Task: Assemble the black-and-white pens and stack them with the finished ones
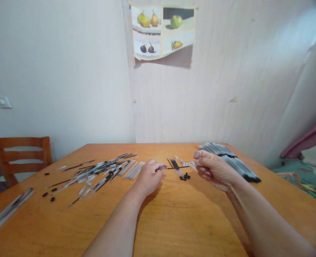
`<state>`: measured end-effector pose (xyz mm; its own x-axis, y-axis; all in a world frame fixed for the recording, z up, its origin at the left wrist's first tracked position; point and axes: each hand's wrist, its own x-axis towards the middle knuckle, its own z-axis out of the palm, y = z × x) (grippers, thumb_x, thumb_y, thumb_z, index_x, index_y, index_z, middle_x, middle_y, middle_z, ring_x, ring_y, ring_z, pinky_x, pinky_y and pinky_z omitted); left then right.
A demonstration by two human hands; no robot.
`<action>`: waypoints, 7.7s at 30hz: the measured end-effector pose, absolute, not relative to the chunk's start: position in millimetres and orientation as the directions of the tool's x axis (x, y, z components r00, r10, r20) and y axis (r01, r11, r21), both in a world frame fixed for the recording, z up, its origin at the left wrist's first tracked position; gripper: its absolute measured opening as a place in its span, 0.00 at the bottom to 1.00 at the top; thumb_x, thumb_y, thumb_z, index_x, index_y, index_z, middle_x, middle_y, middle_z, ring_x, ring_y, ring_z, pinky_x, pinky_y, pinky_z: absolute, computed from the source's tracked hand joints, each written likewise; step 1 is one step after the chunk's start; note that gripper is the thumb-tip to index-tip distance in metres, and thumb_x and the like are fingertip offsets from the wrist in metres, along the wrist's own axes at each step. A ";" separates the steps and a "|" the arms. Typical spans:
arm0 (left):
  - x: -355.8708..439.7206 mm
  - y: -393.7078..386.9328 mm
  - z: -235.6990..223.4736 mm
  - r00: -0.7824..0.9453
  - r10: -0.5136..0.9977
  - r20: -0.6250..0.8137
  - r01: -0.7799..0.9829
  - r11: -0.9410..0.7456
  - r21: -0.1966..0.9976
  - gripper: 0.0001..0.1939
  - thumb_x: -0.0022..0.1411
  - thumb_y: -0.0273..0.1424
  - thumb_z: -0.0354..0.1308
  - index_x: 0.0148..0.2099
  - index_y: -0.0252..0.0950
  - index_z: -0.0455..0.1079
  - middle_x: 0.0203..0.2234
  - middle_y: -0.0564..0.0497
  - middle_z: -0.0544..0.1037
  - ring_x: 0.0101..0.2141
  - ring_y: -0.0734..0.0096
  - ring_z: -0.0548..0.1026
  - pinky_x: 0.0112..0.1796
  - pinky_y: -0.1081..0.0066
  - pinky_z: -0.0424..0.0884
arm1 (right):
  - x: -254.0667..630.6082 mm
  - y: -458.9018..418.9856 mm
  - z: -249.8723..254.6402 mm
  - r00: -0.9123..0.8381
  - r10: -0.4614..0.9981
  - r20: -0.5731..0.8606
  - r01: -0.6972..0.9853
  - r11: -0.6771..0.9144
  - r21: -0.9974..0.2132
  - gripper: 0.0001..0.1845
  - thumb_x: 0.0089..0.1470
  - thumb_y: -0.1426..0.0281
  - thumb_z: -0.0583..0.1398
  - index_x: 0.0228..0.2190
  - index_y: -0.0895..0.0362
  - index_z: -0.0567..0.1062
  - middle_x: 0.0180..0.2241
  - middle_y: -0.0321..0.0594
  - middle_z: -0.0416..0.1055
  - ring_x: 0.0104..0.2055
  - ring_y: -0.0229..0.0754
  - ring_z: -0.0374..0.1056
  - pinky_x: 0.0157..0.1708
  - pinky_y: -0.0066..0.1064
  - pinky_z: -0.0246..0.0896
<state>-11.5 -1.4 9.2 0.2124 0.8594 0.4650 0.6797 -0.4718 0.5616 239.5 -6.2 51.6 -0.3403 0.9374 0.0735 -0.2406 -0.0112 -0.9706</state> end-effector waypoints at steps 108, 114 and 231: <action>10.5 -8.4 -0.6 0.432 0.845 0.316 0.626 -0.533 0.570 0.14 0.55 0.24 0.46 0.34 0.36 0.74 0.30 0.49 0.77 0.35 0.66 0.72 0.36 0.71 0.64 | 194.1 1.2 6.8 -0.384 0.874 0.298 0.402 0.449 -0.798 0.06 0.48 0.74 0.56 0.30 0.57 0.73 0.20 0.32 0.68 0.21 0.33 0.64 0.22 0.23 0.58; 11.8 -9.0 -1.0 0.433 0.852 0.295 0.607 -0.518 0.603 0.13 0.55 0.24 0.46 0.31 0.35 0.73 0.28 0.50 0.77 0.33 0.67 0.72 0.35 0.72 0.63 | 193.1 -0.9 8.1 -0.389 0.880 0.272 0.407 0.429 -0.806 0.05 0.48 0.75 0.56 0.29 0.57 0.72 0.20 0.31 0.67 0.21 0.33 0.64 0.23 0.23 0.58; -1.3 11.4 -8.0 -0.131 0.936 0.327 0.283 -0.281 0.917 0.14 0.54 0.36 0.60 0.41 0.34 0.75 0.34 0.46 0.80 0.35 0.67 0.76 0.37 0.70 0.67 | 248.8 57.8 -22.3 0.010 0.969 0.247 0.960 0.060 -0.272 0.14 0.54 0.65 0.55 0.33 0.57 0.78 0.36 0.51 0.74 0.36 0.47 0.69 0.30 0.32 0.54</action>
